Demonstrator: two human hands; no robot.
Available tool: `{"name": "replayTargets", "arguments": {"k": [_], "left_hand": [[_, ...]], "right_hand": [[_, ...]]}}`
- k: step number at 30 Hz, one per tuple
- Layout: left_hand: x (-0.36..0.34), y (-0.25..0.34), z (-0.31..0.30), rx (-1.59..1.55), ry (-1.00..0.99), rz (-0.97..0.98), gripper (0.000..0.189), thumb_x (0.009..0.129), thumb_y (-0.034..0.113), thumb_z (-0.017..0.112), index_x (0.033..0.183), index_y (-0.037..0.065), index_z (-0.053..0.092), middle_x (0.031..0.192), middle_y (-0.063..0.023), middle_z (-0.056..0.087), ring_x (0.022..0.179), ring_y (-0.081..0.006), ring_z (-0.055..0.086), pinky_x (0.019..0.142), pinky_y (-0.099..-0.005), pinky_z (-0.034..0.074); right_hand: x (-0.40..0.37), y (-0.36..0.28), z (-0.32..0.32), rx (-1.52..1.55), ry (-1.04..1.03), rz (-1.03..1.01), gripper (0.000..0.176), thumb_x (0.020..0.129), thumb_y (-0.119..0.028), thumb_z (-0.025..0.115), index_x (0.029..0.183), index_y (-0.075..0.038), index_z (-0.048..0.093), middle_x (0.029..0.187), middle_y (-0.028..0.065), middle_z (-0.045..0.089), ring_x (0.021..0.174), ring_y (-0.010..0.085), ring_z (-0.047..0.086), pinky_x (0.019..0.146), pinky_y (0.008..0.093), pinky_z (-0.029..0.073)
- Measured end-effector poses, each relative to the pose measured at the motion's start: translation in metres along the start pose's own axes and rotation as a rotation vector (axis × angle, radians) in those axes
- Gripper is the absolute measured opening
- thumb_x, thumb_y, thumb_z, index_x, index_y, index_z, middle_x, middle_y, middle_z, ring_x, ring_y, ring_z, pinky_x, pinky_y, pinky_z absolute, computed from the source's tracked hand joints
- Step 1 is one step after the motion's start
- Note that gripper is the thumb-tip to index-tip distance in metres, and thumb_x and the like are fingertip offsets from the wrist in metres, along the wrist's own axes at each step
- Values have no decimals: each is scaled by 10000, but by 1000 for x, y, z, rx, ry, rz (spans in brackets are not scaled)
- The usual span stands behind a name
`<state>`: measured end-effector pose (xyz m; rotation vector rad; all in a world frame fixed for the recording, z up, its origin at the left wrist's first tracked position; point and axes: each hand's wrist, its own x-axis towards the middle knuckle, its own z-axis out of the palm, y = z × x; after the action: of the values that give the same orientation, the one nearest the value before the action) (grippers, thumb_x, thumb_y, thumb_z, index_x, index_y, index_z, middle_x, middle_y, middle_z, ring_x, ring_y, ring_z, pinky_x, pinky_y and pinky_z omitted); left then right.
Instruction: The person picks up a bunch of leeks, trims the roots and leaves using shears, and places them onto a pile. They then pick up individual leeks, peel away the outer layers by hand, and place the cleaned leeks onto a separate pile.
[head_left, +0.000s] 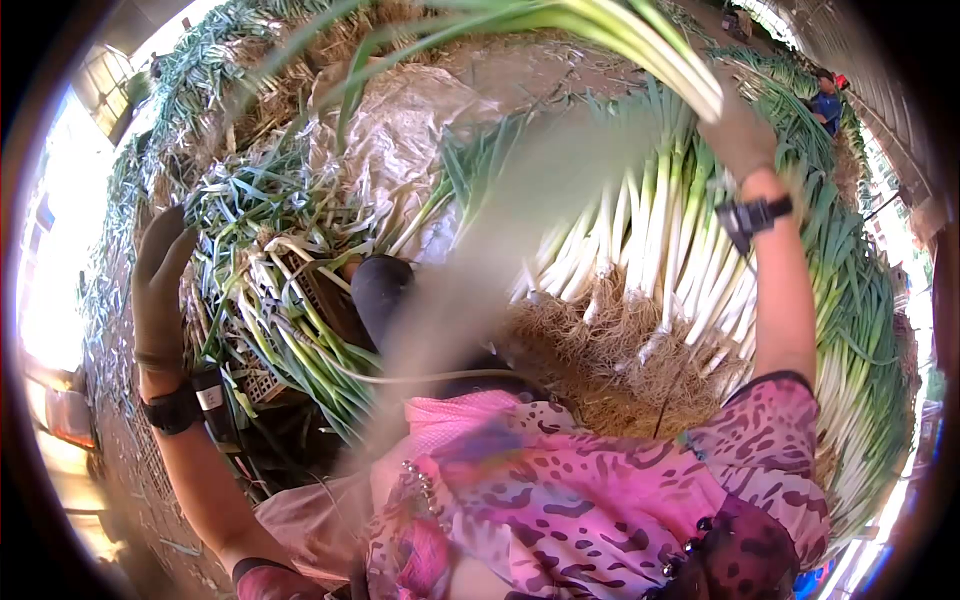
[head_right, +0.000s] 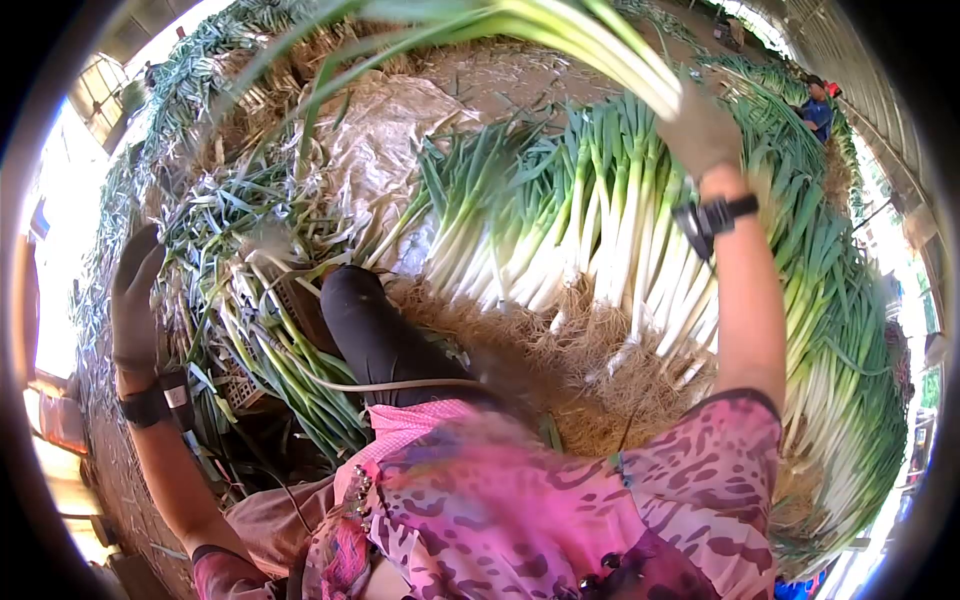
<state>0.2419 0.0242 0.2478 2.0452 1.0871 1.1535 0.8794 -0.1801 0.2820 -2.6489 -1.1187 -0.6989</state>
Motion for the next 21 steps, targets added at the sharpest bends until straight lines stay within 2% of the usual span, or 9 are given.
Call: {"name": "replayTargets", "arguments": {"k": [2, 5, 6, 9, 10, 11, 13, 17, 21], "left_hand": [[-9, -30, -2, -38, -11, -108, 447, 966, 187, 631, 1353, -31, 576, 1352, -132, 611, 1248, -210, 561, 1083, -336, 413], [-33, -66, 7, -58, -9, -247, 449, 953, 216, 646, 1330, -25, 602, 1276, -131, 642, 1180, -201, 590, 1026, -316, 451], [-41, -79, 12, -117, -24, -362, 429, 955, 210, 645, 1312, -25, 614, 1256, -126, 643, 1150, -187, 596, 1000, -298, 460], [-63, -111, 30, -220, -81, -571, 357, 963, 204, 637, 1252, -5, 653, 1174, -79, 655, 1065, -138, 606, 905, -249, 476], [-74, -114, 36, -135, -164, -365, 406, 960, 240, 629, 1305, 27, 625, 1178, -34, 634, 1044, -125, 588, 895, -265, 464], [-77, -119, 43, -269, -121, -477, 362, 972, 212, 611, 1279, 20, 632, 1157, -21, 632, 1019, -109, 585, 875, -255, 469], [-83, -123, 54, -324, -117, -554, 329, 957, 233, 638, 1226, 46, 669, 1060, 6, 647, 943, -91, 577, 830, -240, 457], [-104, -160, 63, -424, -85, -661, 355, 955, 255, 640, 1239, 43, 665, 1033, 17, 637, 933, -89, 573, 810, -241, 451], [-128, -197, 77, -380, -36, -774, 371, 933, 271, 668, 1222, 38, 682, 900, 46, 616, 748, -55, 513, 652, -230, 406]], "right_hand": [[-37, 39, 33, 145, -279, 308, 602, 858, -313, 737, 1366, -67, 525, 1103, 218, 706, 981, 356, 708, 833, 448, 571], [-106, 139, 192, 72, -335, 396, 529, 840, -320, 766, 1199, 45, 635, 1144, 259, 696, 1079, 380, 686, 937, 412, 546], [-125, 127, 208, 41, -304, 587, 473, 834, -301, 761, 1131, 54, 664, 1122, 259, 702, 1070, 385, 689, 923, 414, 548], [-127, 111, 216, 90, -350, 770, 421, 822, -272, 742, 1047, 80, 690, 1077, 262, 713, 1048, 383, 697, 892, 418, 556], [-119, 100, 197, 128, -431, 767, 446, 820, -281, 740, 1064, 88, 681, 1081, 264, 713, 1051, 379, 697, 895, 419, 556], [-114, 91, 185, 153, -488, 759, 471, 818, -289, 737, 1081, 96, 673, 1085, 265, 712, 1054, 374, 698, 897, 420, 556], [-113, 81, 177, 161, -546, 711, 505, 817, -319, 746, 1128, 72, 671, 1134, 247, 704, 1087, 360, 687, 925, 418, 550], [-114, 57, 181, 154, -643, 716, 555, 824, -369, 772, 1217, 9, 669, 1274, 214, 663, 1180, 340, 649, 1002, 409, 524], [-104, 80, 246, -52, -522, 646, 577, 845, -436, 733, 1173, 36, 687, 1189, 219, 700, 1104, 353, 679, 939, 427, 541]]}}
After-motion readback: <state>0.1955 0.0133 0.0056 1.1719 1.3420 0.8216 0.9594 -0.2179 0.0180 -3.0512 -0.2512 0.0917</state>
